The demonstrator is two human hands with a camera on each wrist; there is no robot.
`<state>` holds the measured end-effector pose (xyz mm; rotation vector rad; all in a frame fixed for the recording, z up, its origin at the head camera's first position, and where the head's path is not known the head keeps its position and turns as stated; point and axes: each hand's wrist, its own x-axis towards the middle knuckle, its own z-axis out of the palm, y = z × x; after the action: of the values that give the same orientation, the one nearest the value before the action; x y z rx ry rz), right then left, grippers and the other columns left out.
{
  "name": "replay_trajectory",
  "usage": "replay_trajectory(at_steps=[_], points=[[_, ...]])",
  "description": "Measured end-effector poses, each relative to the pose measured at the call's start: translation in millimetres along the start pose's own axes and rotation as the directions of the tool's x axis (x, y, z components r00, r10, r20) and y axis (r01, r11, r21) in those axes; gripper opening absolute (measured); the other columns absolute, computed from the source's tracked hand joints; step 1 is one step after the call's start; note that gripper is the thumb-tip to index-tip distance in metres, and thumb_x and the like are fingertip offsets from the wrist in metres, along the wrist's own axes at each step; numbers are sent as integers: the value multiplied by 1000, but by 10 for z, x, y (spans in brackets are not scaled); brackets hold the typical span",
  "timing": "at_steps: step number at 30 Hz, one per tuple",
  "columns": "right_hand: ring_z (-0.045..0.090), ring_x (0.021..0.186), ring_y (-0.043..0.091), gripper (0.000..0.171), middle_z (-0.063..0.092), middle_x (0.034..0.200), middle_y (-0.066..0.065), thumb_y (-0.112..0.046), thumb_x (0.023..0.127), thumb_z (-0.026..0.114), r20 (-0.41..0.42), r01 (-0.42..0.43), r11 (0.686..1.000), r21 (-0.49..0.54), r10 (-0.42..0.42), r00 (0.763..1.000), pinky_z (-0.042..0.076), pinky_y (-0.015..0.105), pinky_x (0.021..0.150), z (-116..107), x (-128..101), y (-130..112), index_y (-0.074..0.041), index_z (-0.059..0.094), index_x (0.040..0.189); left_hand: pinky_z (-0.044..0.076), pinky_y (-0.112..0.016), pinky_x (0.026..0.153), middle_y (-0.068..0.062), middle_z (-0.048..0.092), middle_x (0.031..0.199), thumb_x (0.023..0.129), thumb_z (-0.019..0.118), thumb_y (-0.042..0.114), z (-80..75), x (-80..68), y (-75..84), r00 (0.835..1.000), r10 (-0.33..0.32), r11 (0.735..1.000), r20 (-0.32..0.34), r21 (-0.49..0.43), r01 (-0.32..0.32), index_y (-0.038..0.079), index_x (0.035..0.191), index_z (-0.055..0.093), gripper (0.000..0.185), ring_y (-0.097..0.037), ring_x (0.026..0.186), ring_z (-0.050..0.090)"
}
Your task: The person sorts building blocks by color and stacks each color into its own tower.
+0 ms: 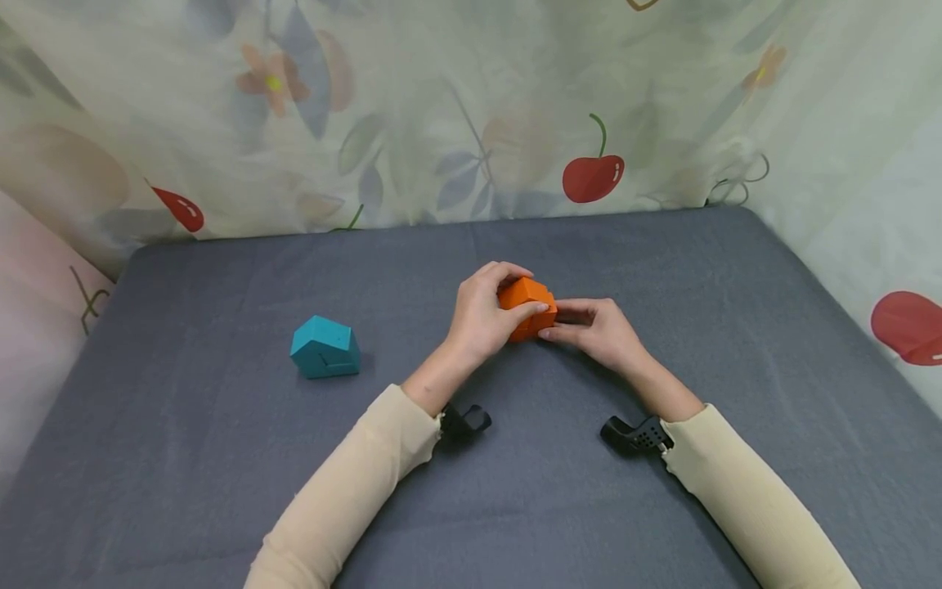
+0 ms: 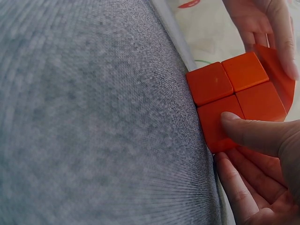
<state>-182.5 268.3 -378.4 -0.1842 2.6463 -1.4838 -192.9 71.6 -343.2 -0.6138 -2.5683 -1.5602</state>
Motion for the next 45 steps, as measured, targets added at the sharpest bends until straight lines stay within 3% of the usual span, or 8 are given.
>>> replay_trajectory(at_steps=[26, 38, 42, 45], points=[[66, 106, 27, 42, 67, 118, 18, -14, 84, 75, 16, 16, 1000, 19, -16, 1000, 55, 17, 79, 13, 16, 3, -2, 65, 122, 52, -34, 92, -9, 63, 116, 83, 76, 19, 76, 8, -12, 999, 6, 998, 45, 66, -9, 6, 120, 63, 41, -24, 103, 59], [66, 106, 30, 46, 62, 124, 20, -11, 84, 75, 51, 22, 999, 40, -24, 998, 57, 24, 82, 31, 24, -33, 1, 60, 126, 51, -34, 95, -8, 59, 122, 81, 79, 24, -3, -22, -50, 996, -25, 998, 82, 64, 20, 7, 128, 57, 54, -23, 110, 56], [66, 106, 32, 50, 60, 128, 22, -9, 84, 74, 55, 23, 999, 31, -24, 998, 57, 28, 84, 22, 9, -50, 3, 57, 130, 48, -36, 101, -7, 56, 129, 81, 78, 28, -54, -35, -60, 992, -46, 992, 115, 121, 32, 7, 132, 53, 60, -24, 118, 53], [66, 106, 33, 54, 58, 130, 22, -11, 84, 74, 46, 29, 999, -41, -27, 999, 57, 34, 87, 20, -13, -66, 2, 54, 132, 44, -39, 106, -6, 52, 135, 83, 75, 34, -93, -66, -69, 989, -56, 979, 135, 202, 28, 9, 137, 49, 65, -25, 124, 48]])
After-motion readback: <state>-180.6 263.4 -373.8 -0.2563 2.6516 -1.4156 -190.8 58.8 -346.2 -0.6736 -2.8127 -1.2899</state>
